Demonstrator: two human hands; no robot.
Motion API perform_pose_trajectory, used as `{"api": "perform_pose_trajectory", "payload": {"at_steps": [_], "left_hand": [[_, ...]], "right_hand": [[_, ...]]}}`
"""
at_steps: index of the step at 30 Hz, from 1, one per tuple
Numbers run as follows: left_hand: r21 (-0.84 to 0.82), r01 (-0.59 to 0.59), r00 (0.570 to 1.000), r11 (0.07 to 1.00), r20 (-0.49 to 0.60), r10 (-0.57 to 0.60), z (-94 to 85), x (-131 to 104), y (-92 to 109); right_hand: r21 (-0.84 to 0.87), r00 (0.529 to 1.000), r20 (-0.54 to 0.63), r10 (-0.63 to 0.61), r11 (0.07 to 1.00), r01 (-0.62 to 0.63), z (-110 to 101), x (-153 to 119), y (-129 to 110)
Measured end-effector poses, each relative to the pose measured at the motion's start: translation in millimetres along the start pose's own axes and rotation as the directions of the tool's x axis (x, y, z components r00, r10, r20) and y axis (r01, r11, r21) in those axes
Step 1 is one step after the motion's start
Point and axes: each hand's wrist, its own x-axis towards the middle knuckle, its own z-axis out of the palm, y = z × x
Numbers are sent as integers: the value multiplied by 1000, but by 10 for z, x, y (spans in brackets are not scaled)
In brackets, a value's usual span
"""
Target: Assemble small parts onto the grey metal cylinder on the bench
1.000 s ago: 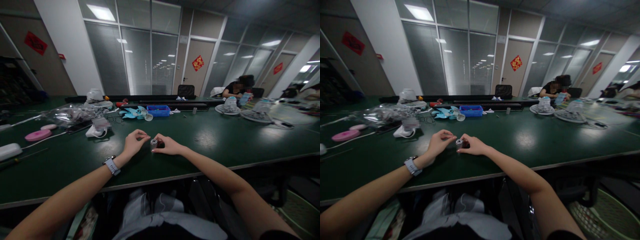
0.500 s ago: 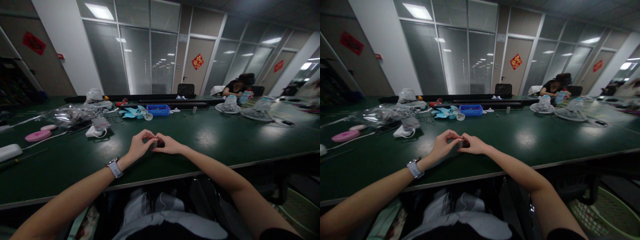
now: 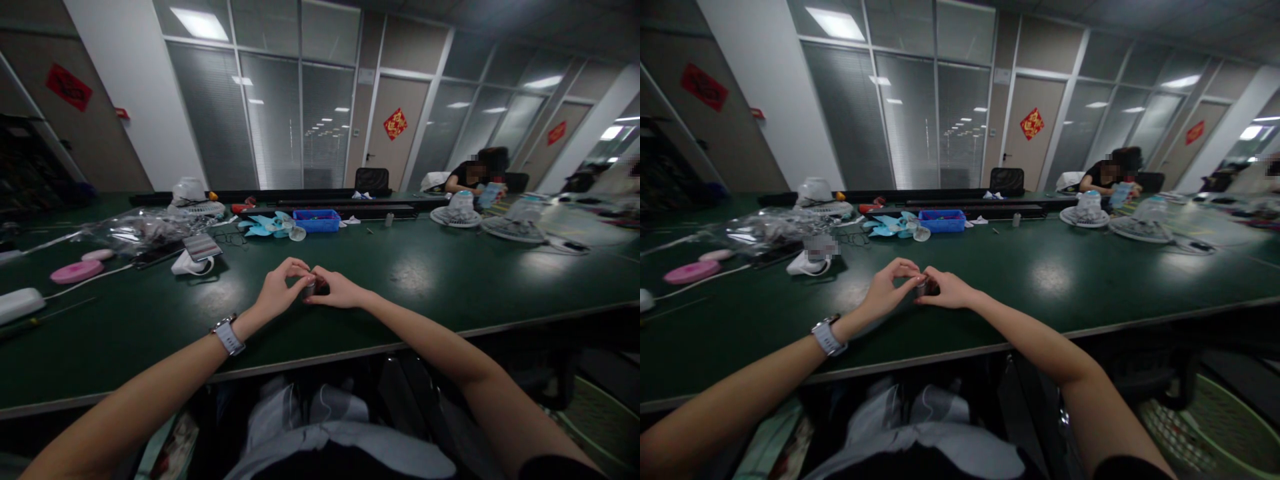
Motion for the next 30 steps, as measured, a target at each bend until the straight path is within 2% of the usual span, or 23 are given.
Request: {"api": "perform_pose_trajectory", "payload": {"at_steps": [5,12,25,30], "left_hand": [[-23,-1,999,1000,44,2,-2,11,-61],[-23,-14,999,1000,43,15,-4,15,-55],[-5,5,999,1000,-41,-5,-8,13,-54],[60,-21,988,998,-150,30,1,7,-30]], "right_hand": [[14,1000,0,-5,1000,5,-2,1,-12],[-11,1000,10,-1,1000,1,-2,2,-1],[-14,1000,13,-3,1000,3,1,3,1],[-10,1000,25,0,1000,1,-5,-4,3]]}}
